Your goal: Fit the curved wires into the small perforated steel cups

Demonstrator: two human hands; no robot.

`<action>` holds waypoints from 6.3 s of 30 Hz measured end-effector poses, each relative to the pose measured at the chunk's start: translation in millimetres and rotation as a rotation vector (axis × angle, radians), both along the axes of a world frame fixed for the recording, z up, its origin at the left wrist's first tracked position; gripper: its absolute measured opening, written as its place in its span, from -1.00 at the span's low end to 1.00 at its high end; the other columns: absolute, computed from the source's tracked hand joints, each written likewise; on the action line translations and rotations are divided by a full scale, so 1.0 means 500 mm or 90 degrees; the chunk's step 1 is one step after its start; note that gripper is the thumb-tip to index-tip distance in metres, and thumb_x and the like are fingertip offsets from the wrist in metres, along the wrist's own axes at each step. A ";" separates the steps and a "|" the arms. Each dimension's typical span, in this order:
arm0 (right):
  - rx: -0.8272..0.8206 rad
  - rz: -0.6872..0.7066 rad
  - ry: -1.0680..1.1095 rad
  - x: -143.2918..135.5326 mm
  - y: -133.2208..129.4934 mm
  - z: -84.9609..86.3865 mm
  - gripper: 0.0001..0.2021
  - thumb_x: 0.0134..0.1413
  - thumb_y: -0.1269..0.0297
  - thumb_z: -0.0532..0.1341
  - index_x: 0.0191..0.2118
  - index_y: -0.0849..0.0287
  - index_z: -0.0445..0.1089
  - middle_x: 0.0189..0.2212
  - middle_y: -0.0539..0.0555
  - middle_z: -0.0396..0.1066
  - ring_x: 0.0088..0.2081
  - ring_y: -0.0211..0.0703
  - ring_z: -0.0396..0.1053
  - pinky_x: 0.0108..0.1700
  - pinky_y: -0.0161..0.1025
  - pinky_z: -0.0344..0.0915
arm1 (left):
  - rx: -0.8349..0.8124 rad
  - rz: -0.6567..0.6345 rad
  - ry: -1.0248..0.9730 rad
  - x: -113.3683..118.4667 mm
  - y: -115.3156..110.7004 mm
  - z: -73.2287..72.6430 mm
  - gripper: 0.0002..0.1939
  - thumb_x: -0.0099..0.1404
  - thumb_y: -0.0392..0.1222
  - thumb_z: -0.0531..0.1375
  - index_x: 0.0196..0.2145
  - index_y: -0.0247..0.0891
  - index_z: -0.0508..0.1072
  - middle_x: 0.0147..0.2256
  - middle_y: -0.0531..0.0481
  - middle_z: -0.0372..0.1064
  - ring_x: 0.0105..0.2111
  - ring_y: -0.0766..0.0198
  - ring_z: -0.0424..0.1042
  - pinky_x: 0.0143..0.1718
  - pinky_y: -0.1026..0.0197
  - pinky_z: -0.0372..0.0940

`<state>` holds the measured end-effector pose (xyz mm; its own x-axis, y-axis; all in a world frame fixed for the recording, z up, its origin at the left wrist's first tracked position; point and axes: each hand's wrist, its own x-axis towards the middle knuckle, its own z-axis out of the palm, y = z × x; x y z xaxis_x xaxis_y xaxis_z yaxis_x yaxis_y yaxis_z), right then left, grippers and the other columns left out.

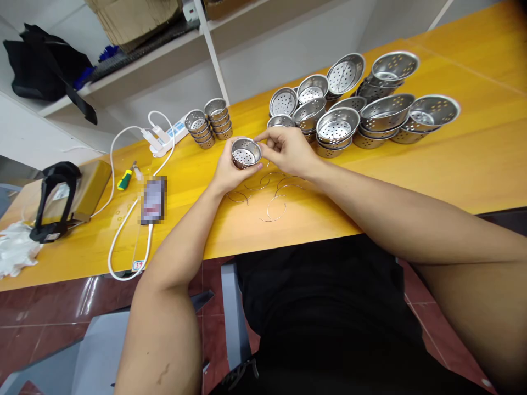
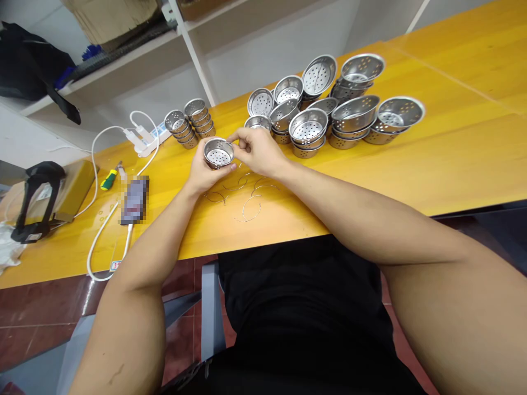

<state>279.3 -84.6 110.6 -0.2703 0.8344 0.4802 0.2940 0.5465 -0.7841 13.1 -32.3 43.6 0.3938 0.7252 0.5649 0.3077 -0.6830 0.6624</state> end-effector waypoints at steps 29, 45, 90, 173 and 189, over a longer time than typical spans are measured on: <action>0.012 -0.044 -0.011 -0.003 0.004 -0.007 -0.83 0.47 0.29 0.46 0.06 0.08 0.79 -0.39 -0.03 0.36 -0.27 0.02 0.40 -0.06 -0.01 0.47 | 0.013 -0.033 0.016 0.010 0.002 -0.016 0.16 0.34 0.76 0.58 0.55 0.08 0.32 0.40 -0.15 0.57 0.44 -0.19 0.73 0.66 -0.37 0.56; 0.006 -0.063 -0.001 -0.009 0.008 -0.015 -0.79 0.47 0.48 0.46 0.09 0.17 0.81 -0.37 -0.02 0.46 -0.33 -0.08 0.36 -0.10 -0.04 0.44 | -0.012 -0.047 0.022 0.018 -0.010 -0.007 0.31 0.16 0.81 0.65 0.53 0.02 0.34 0.43 -0.19 0.58 0.43 -0.19 0.73 0.60 -0.28 0.58; -0.150 0.286 0.166 0.010 0.014 0.021 -0.20 0.07 -0.53 0.83 -0.24 0.12 0.58 -0.56 -0.03 0.50 -0.58 -0.29 0.35 -0.54 -0.26 0.19 | -0.046 -0.084 -0.009 0.024 -0.029 0.013 -0.01 0.44 0.67 0.57 0.40 -0.09 0.43 0.24 -0.16 0.67 0.19 -0.01 0.78 0.40 -0.22 0.70; 0.255 -0.038 -0.249 0.067 -0.002 0.040 -0.60 0.58 0.04 0.46 0.41 -0.22 0.74 0.68 0.21 0.55 0.69 0.71 0.42 0.74 0.80 0.23 | 0.063 0.537 0.041 -0.182 0.075 0.083 -0.58 0.43 -0.13 0.72 0.00 -0.14 0.60 0.58 -0.29 0.32 0.80 -0.39 0.25 0.97 -0.55 0.07; 0.258 -0.009 -0.212 0.056 0.002 0.029 -0.69 0.73 0.06 0.28 0.27 -0.07 0.76 0.54 0.33 0.64 0.58 0.61 0.50 0.65 0.68 0.31 | 0.039 0.457 -0.014 -0.190 0.089 0.073 -0.21 0.33 -0.33 0.64 0.38 0.01 0.48 0.73 -0.28 0.29 0.90 -0.32 0.13 1.04 -0.48 -0.03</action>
<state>307.1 -83.6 124.9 -0.4536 0.6037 0.6556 0.5009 0.7811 -0.3727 -82.0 12.2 80.2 -0.1804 0.7677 0.6149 0.6810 -0.3536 0.6412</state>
